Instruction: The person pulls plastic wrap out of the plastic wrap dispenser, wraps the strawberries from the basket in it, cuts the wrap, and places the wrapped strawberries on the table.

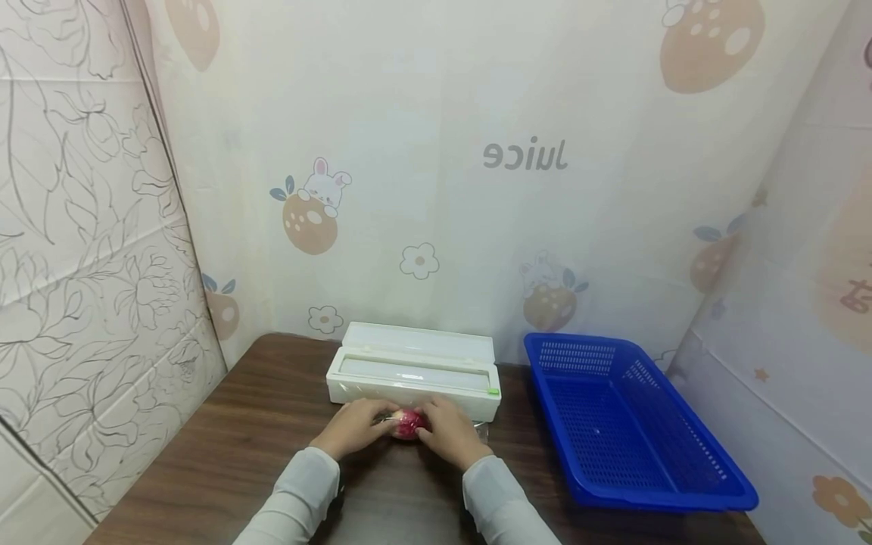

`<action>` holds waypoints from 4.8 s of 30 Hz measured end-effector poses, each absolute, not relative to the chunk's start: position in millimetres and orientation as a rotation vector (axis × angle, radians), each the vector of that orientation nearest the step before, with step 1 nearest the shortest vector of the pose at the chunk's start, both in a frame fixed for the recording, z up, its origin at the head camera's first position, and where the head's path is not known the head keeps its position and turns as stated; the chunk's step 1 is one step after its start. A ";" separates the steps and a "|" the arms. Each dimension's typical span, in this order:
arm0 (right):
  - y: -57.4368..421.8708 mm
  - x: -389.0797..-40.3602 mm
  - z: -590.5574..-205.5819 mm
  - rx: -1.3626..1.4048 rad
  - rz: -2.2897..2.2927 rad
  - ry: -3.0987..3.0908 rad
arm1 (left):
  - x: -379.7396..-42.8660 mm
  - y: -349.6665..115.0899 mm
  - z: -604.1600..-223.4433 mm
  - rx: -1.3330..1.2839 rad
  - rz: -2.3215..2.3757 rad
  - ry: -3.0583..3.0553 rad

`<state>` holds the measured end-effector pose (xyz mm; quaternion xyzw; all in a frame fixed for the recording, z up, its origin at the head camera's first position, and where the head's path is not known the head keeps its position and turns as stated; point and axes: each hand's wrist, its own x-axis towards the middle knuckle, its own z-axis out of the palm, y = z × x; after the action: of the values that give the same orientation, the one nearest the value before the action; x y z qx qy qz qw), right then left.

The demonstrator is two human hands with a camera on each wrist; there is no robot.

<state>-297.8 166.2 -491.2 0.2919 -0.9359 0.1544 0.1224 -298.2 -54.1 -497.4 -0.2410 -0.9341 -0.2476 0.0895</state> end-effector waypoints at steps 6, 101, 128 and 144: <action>164.6 -295.5 -488.8 0.852 0.427 -2.716 | -298.3 -56.7 -500.3 -0.688 -0.721 -2.790; 267.9 -328.4 -464.2 0.316 0.688 -2.654 | -333.2 -128.9 -501.0 -0.050 -1.623 -2.466; 265.3 -323.1 -467.5 0.440 0.576 -2.579 | -335.5 -132.0 -504.2 -0.062 -1.634 -2.458; 262.5 -320.0 -470.6 0.607 0.456 -2.483 | -333.4 -135.0 -502.8 -0.051 -1.631 -2.465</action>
<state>-320.0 262.5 -470.6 0.2250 -0.9210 0.1690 0.2694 -333.4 -135.0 -502.8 -0.0172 -0.8303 -0.5493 0.0925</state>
